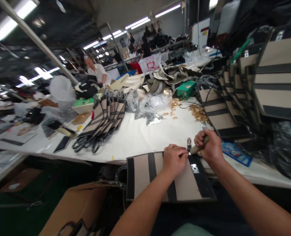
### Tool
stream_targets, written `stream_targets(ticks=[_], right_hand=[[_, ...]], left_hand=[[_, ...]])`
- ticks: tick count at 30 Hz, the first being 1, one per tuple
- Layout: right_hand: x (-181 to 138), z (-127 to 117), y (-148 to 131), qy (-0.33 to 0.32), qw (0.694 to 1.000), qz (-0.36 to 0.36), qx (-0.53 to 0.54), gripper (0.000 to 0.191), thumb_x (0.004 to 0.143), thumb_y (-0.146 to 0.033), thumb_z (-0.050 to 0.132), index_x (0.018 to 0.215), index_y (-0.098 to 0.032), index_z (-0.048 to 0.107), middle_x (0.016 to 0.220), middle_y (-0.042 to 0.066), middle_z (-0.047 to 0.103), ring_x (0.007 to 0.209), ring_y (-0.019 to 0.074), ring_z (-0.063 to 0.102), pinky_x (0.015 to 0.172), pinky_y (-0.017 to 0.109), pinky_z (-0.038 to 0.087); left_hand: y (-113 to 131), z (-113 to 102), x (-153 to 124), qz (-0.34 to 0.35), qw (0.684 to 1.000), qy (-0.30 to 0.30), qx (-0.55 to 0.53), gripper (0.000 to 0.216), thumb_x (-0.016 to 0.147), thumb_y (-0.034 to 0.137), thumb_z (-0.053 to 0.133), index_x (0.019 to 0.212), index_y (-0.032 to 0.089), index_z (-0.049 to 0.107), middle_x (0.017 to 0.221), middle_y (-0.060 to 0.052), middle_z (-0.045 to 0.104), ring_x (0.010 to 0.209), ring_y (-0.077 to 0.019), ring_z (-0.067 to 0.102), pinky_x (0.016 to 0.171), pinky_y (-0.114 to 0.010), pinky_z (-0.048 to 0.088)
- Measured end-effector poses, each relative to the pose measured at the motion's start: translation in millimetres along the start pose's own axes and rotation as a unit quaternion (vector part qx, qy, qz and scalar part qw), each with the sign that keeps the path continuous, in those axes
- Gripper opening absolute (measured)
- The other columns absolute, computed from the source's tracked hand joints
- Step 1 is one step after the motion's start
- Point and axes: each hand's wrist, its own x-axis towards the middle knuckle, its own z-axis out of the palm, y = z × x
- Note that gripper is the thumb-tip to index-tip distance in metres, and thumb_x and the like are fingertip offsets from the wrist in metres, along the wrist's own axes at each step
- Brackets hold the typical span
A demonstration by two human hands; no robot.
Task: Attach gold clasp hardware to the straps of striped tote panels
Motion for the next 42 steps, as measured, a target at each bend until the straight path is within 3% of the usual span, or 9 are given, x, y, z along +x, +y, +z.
stream_targets(ticks=[4, 8, 14, 29, 33, 42], right_hand=[[-9.8, 0.5, 8.2, -0.075, 0.982, -0.042, -0.170, 0.039, 0.092, -0.042, 0.061, 0.061, -0.023, 0.048, 0.055, -0.003, 0.045, 0.047, 0.0131, 0.041, 0.047, 0.029, 0.034], [-18.7, 4.9, 13.2, -0.152, 0.913, -0.090, -0.368, 0.046, 0.096, -0.052, 0.056, 0.060, -0.023, 0.048, 0.055, -0.002, 0.046, 0.055, 0.0162, 0.045, 0.056, 0.031, 0.038], [-31.6, 14.3, 23.7, -0.212, 0.849, -0.145, -0.462, 0.045, 0.091, -0.057, 0.057, 0.064, -0.022, 0.049, 0.063, -0.002, 0.050, 0.065, 0.0175, 0.050, 0.065, 0.029, 0.041], [-31.1, 23.1, 13.3, -0.197, 0.838, -0.107, -0.497, 0.049, 0.089, -0.063, 0.052, 0.063, -0.022, 0.045, 0.061, -0.002, 0.047, 0.064, 0.0175, 0.048, 0.064, 0.030, 0.039], [-22.9, 18.3, 11.7, -0.192, 0.844, -0.096, -0.492, 0.051, 0.092, -0.062, 0.051, 0.061, -0.022, 0.045, 0.060, -0.002, 0.047, 0.062, 0.0169, 0.047, 0.064, 0.030, 0.039], [-21.5, 8.0, 10.4, -0.195, 0.864, -0.067, -0.459, 0.052, 0.094, -0.062, 0.053, 0.061, -0.022, 0.049, 0.058, -0.002, 0.050, 0.059, 0.0163, 0.049, 0.061, 0.029, 0.041]], left_hand=[[-2.0, 1.2, -2.7, -0.016, 0.999, 0.016, -0.027, 0.018, 0.087, 0.022, 0.073, 0.093, 0.037, 0.082, 0.102, 0.006, 0.081, 0.101, -0.0220, 0.065, 0.093, -0.043, 0.043], [-5.8, 3.0, -2.0, -0.032, 0.999, 0.004, -0.026, 0.018, 0.084, 0.024, 0.072, 0.093, 0.037, 0.081, 0.103, 0.007, 0.081, 0.105, -0.0221, 0.063, 0.096, -0.042, 0.041], [-8.3, 4.8, -2.6, -0.057, 0.997, -0.013, 0.042, 0.019, 0.088, 0.035, 0.063, 0.099, 0.027, 0.077, 0.100, -0.002, 0.078, 0.100, -0.0247, 0.062, 0.087, -0.040, 0.041], [-14.6, 8.7, -5.9, -0.055, 0.998, -0.018, 0.015, 0.020, 0.083, 0.032, 0.065, 0.098, 0.031, 0.079, 0.101, 0.002, 0.078, 0.106, -0.0248, 0.062, 0.095, -0.041, 0.039], [-13.5, 8.4, -6.7, -0.055, 0.998, -0.005, -0.025, 0.023, 0.083, 0.030, 0.065, 0.100, 0.036, 0.080, 0.107, 0.006, 0.080, 0.109, -0.0243, 0.062, 0.099, -0.043, 0.039], [-8.4, 1.0, -6.4, -0.069, 0.997, -0.032, -0.033, 0.025, 0.085, 0.033, 0.066, 0.104, 0.035, 0.081, 0.109, 0.000, 0.079, 0.112, -0.0282, 0.061, 0.104, -0.047, 0.041]])
